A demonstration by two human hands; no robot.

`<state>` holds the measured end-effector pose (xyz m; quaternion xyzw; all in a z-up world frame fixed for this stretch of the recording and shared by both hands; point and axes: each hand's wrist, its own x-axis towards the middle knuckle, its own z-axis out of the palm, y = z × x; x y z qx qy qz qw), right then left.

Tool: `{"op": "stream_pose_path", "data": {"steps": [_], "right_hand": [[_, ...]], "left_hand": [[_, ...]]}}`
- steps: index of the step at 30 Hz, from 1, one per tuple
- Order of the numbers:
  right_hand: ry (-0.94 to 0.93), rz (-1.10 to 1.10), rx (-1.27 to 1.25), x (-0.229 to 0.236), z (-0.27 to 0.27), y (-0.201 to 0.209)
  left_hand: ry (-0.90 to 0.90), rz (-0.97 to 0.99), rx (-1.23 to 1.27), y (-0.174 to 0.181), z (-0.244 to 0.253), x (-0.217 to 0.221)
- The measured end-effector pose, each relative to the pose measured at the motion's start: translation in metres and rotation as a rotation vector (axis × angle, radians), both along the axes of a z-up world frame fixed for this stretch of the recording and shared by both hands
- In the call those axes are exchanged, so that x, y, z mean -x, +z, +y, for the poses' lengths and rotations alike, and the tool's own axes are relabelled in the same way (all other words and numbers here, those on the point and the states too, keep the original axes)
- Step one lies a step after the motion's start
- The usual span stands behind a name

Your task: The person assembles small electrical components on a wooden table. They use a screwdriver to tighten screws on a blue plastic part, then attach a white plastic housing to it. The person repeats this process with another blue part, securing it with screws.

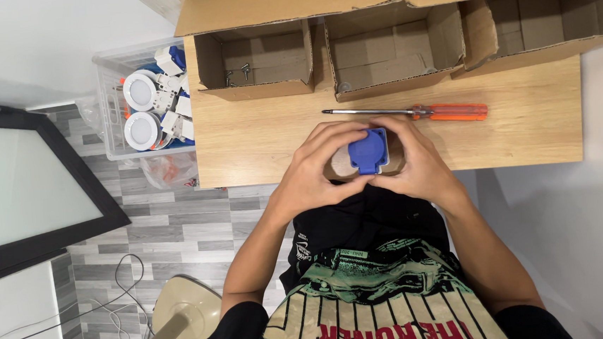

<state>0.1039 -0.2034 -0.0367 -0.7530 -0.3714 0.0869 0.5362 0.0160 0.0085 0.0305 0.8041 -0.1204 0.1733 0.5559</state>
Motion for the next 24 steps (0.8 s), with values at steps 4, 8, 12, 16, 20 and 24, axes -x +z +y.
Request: {"op": "stream_pose_path", "data": {"steps": [4,8,12,16,20,24], "right_hand": [[0.003,-0.036,-0.022,0.000,-0.001,-0.007],[0.010,-0.063,-0.042,-0.001,-0.001,-0.006],[0.020,-0.070,-0.048,-0.002,-0.002,-0.005],[0.025,-0.092,-0.033,-0.002,-0.001,-0.001],[0.017,-0.097,-0.005,-0.002,0.002,0.008],[0.010,-0.079,-0.032,-0.004,0.004,0.010]], "left_hand": [[0.013,0.017,-0.036,-0.004,-0.001,0.000],[0.001,0.037,-0.031,-0.001,-0.002,-0.001],[-0.008,0.033,-0.027,-0.003,-0.002,-0.003],[0.009,-0.028,-0.057,-0.016,-0.004,-0.007],[0.037,-0.080,-0.129,-0.019,-0.005,-0.010],[0.050,-0.058,-0.168,-0.035,-0.005,-0.010]]}}
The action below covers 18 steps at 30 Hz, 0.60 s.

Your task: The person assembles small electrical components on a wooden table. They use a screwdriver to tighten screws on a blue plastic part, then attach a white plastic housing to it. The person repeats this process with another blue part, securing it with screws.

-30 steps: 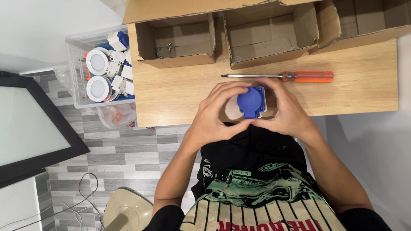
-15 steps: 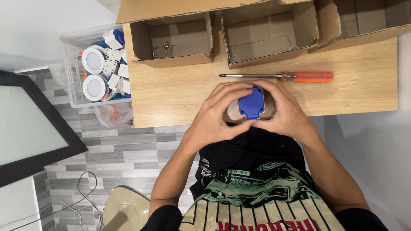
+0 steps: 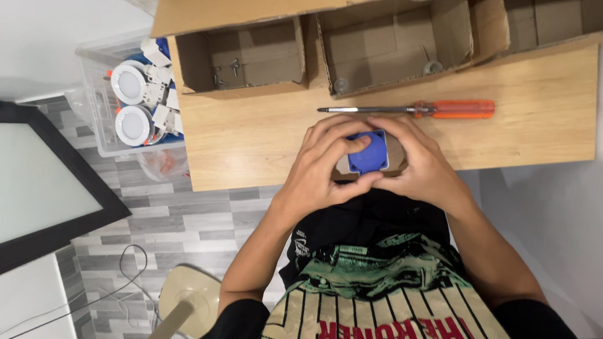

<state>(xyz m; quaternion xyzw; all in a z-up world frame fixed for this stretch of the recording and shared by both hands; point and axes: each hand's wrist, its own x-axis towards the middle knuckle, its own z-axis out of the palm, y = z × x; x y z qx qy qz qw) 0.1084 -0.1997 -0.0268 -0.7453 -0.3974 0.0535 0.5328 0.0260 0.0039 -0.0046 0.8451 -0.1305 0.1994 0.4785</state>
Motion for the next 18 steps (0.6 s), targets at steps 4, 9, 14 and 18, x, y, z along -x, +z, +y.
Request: {"op": "stream_pose_path", "data": {"steps": [4,9,14,18], "right_hand": [[-0.003,-0.029,-0.026,0.003,-0.001,0.001],[0.042,-0.124,-0.048,0.008,-0.003,0.003],[0.147,-0.113,0.004,0.006,-0.006,0.009],[0.164,-0.144,0.007,0.000,-0.003,0.015]], "left_hand": [[0.024,0.012,0.005,-0.003,-0.007,0.007],[0.057,0.015,-0.015,-0.005,-0.007,0.015],[0.025,0.062,-0.003,-0.013,-0.001,0.020],[0.023,0.030,0.014,-0.020,0.000,0.016]]}}
